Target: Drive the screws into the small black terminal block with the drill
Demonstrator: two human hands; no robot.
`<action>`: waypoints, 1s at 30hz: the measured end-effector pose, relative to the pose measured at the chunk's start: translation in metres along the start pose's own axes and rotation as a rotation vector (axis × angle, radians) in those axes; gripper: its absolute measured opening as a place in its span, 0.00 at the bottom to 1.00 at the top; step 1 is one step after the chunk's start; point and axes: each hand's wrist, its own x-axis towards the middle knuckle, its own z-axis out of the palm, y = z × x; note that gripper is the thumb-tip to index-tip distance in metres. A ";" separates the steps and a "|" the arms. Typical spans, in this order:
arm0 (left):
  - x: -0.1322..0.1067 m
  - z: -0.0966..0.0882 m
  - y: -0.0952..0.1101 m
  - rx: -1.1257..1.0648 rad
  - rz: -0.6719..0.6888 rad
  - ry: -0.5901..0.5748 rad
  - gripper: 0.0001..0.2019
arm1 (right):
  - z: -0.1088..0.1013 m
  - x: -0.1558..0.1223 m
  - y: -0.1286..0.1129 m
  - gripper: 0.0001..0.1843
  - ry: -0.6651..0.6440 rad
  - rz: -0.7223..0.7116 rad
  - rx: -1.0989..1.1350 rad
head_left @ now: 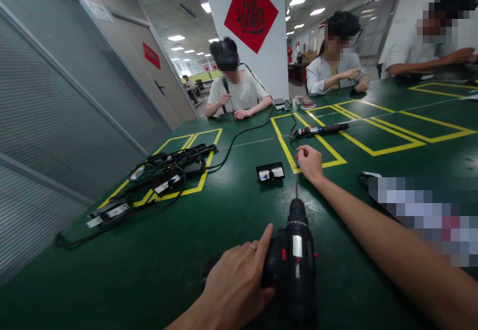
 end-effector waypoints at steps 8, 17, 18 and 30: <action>-0.007 -0.031 0.003 -0.648 -0.015 0.155 0.30 | 0.001 -0.004 -0.001 0.12 -0.007 -0.068 -0.036; -0.003 -0.045 0.003 -1.771 0.077 0.153 0.28 | -0.004 -0.014 -0.020 0.11 0.016 -0.218 -0.067; -0.002 -0.049 0.002 -1.842 0.076 0.141 0.28 | -0.004 -0.014 -0.021 0.11 0.018 -0.228 -0.067; 0.006 -0.058 -0.015 -2.019 0.182 -0.116 0.28 | -0.003 -0.018 -0.025 0.11 -0.070 -0.353 -0.037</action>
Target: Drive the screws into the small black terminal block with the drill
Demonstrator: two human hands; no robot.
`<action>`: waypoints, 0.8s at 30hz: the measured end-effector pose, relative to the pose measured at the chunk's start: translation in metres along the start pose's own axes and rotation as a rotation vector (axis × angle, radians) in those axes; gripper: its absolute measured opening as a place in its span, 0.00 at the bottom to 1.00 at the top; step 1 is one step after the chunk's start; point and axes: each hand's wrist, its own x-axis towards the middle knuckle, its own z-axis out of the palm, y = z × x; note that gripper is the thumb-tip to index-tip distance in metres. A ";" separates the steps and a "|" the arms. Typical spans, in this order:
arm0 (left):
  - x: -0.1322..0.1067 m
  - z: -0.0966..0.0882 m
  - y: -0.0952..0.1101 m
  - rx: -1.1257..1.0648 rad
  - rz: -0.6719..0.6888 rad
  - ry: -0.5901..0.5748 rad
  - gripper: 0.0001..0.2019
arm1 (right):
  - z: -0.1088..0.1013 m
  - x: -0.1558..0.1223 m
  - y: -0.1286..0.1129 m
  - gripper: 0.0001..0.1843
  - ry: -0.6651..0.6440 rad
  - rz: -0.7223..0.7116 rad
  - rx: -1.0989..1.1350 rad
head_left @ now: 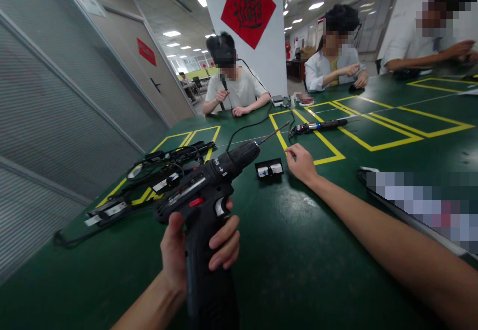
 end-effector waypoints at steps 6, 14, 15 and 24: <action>0.002 -0.005 0.002 0.014 0.053 0.107 0.19 | -0.002 -0.001 -0.012 0.13 -0.111 -0.111 0.073; 0.001 -0.013 0.002 0.044 0.034 0.128 0.26 | -0.013 -0.003 -0.024 0.15 -0.214 -0.206 0.138; 0.000 -0.014 0.000 0.057 0.026 0.121 0.25 | -0.014 -0.004 -0.025 0.16 -0.230 -0.216 0.143; -0.008 -0.012 -0.011 0.288 0.128 0.120 0.21 | -0.008 -0.007 -0.028 0.27 -0.357 -0.230 0.140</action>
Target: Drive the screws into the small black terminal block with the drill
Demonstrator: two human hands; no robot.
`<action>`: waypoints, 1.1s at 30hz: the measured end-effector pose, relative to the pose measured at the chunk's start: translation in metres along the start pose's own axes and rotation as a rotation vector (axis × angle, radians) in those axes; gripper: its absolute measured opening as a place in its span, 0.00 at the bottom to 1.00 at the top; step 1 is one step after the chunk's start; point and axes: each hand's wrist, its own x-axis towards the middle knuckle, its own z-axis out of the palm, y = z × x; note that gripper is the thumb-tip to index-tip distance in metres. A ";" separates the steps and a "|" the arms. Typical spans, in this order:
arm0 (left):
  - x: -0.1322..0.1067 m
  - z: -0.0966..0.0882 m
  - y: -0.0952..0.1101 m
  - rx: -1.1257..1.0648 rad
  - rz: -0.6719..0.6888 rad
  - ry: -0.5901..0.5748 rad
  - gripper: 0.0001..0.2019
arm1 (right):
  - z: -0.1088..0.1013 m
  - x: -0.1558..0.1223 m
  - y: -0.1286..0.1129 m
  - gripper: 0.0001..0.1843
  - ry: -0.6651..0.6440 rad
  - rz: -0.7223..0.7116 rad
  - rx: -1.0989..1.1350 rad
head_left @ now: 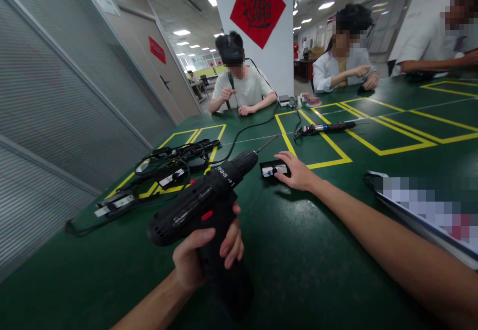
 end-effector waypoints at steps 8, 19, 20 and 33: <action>-0.005 -0.002 0.000 0.124 0.001 -0.015 0.24 | 0.008 0.001 0.008 0.25 -0.059 0.061 -0.006; -0.014 0.022 -0.007 0.223 -0.050 0.045 0.19 | 0.013 0.004 0.014 0.23 -0.034 0.111 -0.001; -0.014 0.022 -0.008 0.224 -0.058 0.067 0.18 | 0.013 0.004 0.014 0.23 -0.033 0.111 0.002; -0.019 0.019 -0.022 0.148 -0.152 0.132 0.12 | 0.014 0.005 0.014 0.22 -0.014 0.078 0.005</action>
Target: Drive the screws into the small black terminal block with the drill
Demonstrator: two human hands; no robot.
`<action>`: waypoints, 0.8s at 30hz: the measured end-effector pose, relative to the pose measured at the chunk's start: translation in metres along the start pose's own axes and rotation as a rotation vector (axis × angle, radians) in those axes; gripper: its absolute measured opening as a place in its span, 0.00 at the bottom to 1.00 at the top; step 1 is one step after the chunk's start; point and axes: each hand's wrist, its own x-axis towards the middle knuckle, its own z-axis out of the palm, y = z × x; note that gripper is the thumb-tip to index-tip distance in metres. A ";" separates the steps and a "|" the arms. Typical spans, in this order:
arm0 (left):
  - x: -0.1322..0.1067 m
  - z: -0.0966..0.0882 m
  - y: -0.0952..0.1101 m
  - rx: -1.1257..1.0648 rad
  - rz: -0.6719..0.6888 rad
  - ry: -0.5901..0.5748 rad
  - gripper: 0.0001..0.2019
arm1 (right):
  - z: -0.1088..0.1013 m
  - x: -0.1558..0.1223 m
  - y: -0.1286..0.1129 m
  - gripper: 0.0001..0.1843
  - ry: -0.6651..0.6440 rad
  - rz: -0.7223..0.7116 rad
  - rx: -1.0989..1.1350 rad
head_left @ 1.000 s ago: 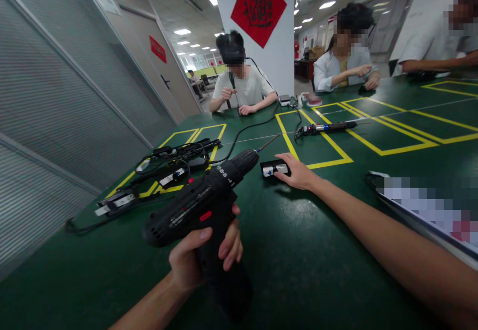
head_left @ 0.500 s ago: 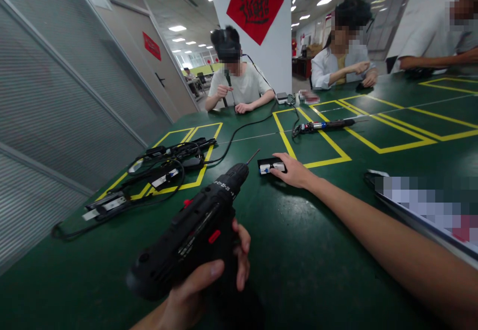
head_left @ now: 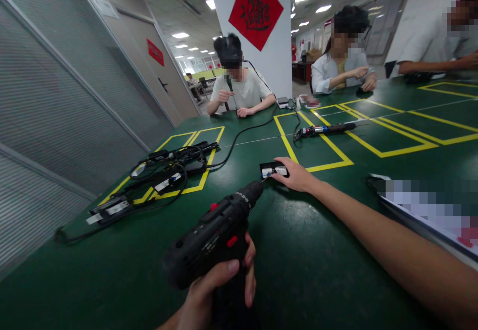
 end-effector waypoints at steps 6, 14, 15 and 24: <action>0.001 -0.004 0.000 0.007 0.008 -0.014 0.16 | 0.000 0.000 0.001 0.22 -0.005 -0.007 -0.006; 0.006 -0.011 0.001 -0.021 -0.005 -0.047 0.16 | -0.001 0.000 0.002 0.21 -0.021 -0.007 -0.005; 0.008 -0.013 0.001 -0.028 -0.015 -0.050 0.16 | -0.001 0.000 0.003 0.21 -0.023 -0.006 -0.004; 0.016 -0.048 0.020 -0.028 -0.053 -0.123 0.17 | -0.001 0.000 0.003 0.21 -0.023 0.002 0.003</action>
